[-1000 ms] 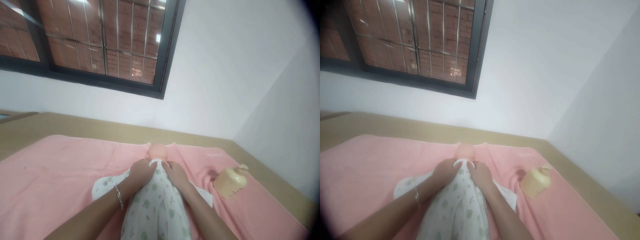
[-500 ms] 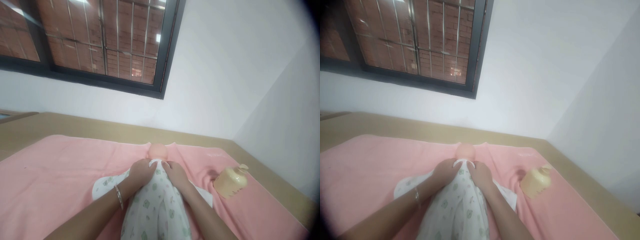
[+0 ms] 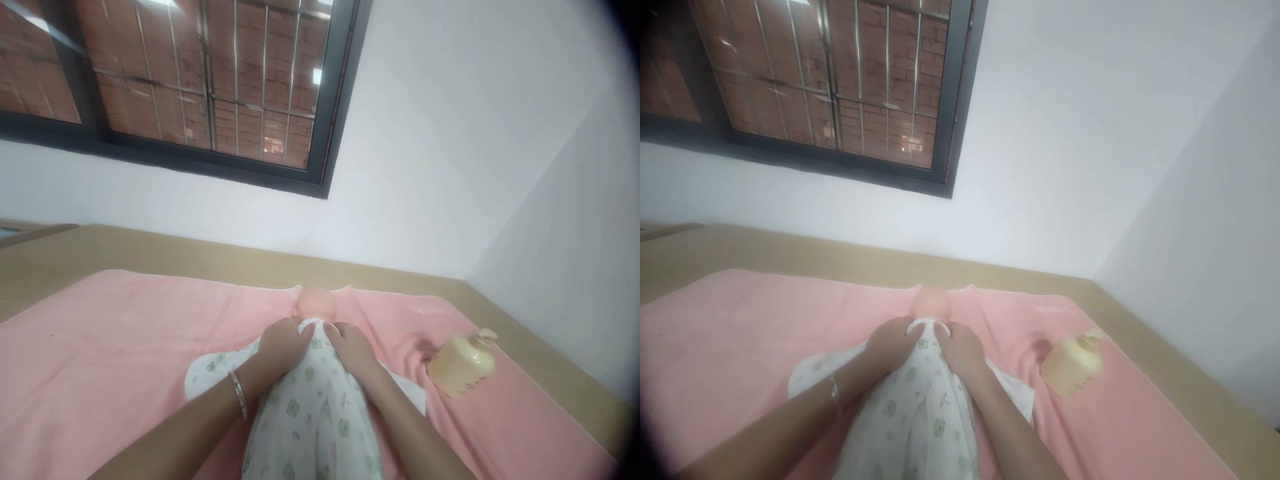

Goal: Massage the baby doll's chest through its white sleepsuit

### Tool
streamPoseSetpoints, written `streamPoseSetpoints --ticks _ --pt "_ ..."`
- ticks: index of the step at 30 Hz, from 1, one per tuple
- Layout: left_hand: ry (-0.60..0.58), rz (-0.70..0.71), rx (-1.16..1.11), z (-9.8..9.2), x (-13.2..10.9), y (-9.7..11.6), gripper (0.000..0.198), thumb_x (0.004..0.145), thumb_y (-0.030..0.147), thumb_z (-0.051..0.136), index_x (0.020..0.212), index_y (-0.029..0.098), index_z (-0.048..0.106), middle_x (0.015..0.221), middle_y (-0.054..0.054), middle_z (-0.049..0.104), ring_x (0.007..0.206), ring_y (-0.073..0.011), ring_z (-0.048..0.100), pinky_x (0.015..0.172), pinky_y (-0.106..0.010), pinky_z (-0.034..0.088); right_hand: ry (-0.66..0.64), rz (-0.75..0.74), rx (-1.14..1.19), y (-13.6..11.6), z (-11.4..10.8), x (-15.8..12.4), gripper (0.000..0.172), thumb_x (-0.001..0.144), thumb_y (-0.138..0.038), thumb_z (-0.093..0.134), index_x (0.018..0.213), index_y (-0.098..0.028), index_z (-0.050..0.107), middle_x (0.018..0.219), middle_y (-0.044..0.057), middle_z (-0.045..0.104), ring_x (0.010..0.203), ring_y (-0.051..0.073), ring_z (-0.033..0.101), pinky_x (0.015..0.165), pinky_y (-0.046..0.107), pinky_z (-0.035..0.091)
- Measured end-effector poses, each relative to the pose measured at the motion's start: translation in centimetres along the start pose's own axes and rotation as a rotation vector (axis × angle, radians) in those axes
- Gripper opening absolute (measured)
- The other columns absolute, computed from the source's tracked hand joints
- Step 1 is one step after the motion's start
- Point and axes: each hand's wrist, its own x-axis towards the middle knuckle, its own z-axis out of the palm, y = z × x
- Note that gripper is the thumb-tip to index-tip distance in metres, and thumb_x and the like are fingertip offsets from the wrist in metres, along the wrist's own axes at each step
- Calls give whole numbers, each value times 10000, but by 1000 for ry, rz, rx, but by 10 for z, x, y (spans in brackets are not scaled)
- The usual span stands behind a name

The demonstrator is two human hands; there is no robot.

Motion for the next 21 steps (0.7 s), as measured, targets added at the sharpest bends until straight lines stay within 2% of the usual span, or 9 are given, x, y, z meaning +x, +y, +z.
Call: streamPoseSetpoints --ticks 21 --pt "1 14 1 0 0 -2 503 873 537 269 811 190 628 850 -86 676 768 -227 607 661 -317 414 11 -5 15 1 1 1 563 904 -569 266 783 -175 648 774 62 658 676 160 542 559 240 278"
